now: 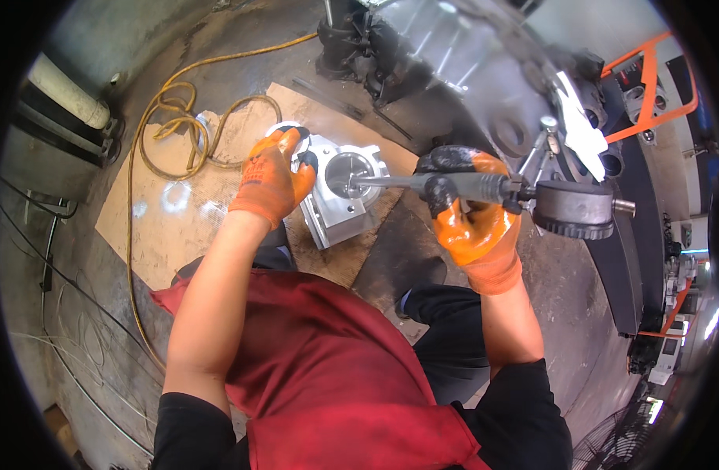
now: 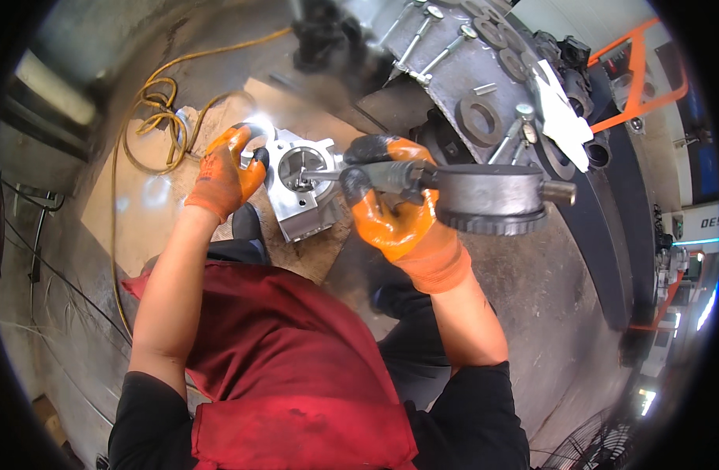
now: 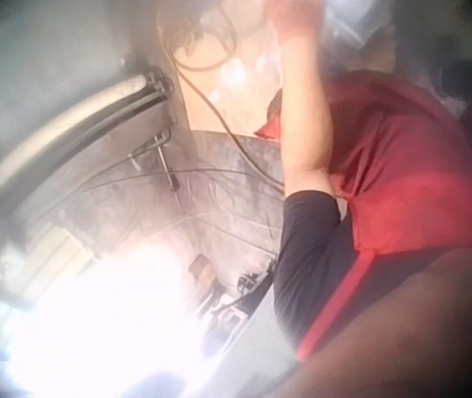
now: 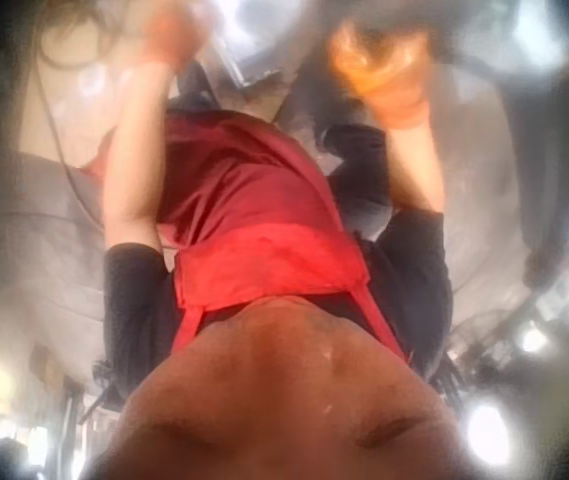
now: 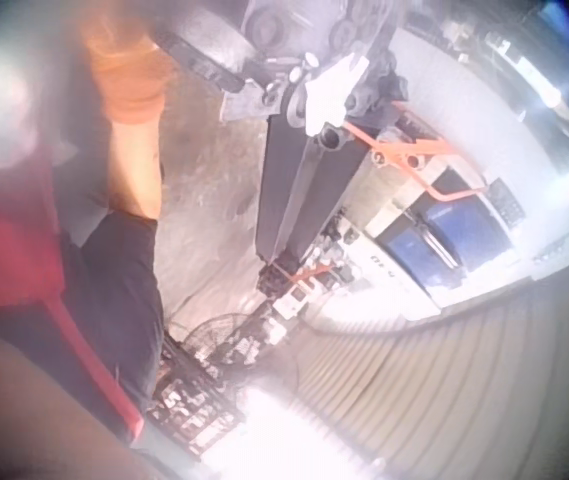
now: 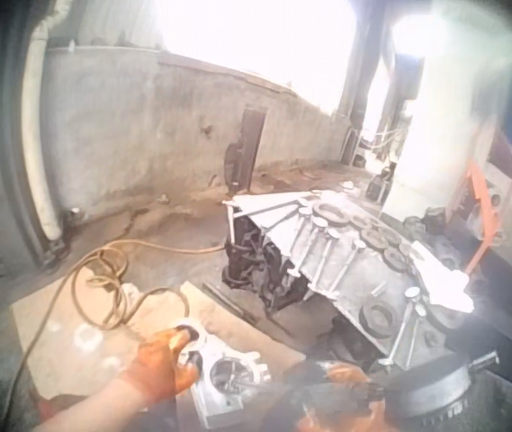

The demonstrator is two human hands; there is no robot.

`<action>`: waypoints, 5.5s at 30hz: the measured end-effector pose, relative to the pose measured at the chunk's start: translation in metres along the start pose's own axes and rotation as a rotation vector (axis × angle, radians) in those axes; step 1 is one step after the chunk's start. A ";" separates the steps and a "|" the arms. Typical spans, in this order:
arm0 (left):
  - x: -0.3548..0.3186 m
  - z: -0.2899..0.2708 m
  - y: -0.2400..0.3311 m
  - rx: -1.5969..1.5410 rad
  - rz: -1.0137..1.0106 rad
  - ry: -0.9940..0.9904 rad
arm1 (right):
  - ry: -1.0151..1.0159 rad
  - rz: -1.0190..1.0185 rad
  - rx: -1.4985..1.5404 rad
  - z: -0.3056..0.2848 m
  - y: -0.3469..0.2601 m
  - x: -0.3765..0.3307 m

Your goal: The person picks up a metal engine component and uses a dial bore gauge to measure internal dimensions across multiple circular openings, then returns to a workbench to select other gauges for further measurements.

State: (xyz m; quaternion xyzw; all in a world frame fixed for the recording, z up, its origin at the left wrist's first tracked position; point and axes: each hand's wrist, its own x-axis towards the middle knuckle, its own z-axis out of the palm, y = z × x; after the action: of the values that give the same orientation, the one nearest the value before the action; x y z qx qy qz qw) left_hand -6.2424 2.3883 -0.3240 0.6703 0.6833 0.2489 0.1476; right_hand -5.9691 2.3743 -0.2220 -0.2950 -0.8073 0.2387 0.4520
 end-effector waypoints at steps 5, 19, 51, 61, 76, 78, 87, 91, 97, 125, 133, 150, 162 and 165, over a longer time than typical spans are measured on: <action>0.009 0.012 0.003 0.034 0.063 0.031 | -0.107 0.209 0.141 0.017 0.036 -0.008; 0.011 0.013 -0.011 -0.073 0.110 -0.136 | -0.304 0.414 0.107 0.054 0.095 -0.006; 0.002 -0.009 0.032 -0.073 0.080 -0.097 | -0.301 0.517 0.237 0.081 0.104 -0.027; -0.003 0.002 0.019 -0.098 0.080 -0.078 | -0.450 -0.067 -0.377 0.064 0.117 -0.033; -0.004 0.009 0.003 0.127 0.336 0.073 | -0.401 0.371 -0.050 0.080 0.102 0.001; 0.003 0.008 0.001 0.045 0.311 -0.014 | -0.393 0.248 -0.131 0.079 0.103 0.002; 0.002 -0.005 0.005 -0.062 0.178 -0.155 | -0.292 0.350 -0.030 0.075 0.105 -0.013; 0.001 -0.003 0.000 -0.104 0.219 -0.099 | -0.304 0.191 -0.181 0.065 0.109 -0.018; 0.001 0.001 -0.004 -0.101 0.311 0.028 | -0.388 0.241 -0.274 0.056 0.091 -0.005; -0.015 0.002 -0.011 -0.134 0.283 -0.005 | -0.341 0.271 -0.245 0.035 0.064 -0.019; -0.016 -0.009 -0.012 -0.069 0.267 -0.092 | -0.447 0.222 -0.277 0.039 0.077 -0.017; -0.018 -0.002 -0.014 -0.075 0.308 -0.025 | -0.423 0.411 -0.199 0.060 0.077 -0.011; -0.019 0.013 -0.039 -0.332 0.320 -0.047 | -0.244 0.190 -0.190 0.071 0.097 -0.003; -0.017 0.006 -0.027 -0.044 0.342 0.022 | -0.258 0.264 -0.234 0.072 0.078 -0.005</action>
State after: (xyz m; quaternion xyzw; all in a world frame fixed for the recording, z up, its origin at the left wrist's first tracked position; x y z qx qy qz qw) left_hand -6.2612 2.3732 -0.3463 0.7705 0.5554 0.2928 0.1103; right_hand -6.0090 2.4176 -0.3103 -0.4155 -0.8350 0.2364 0.2725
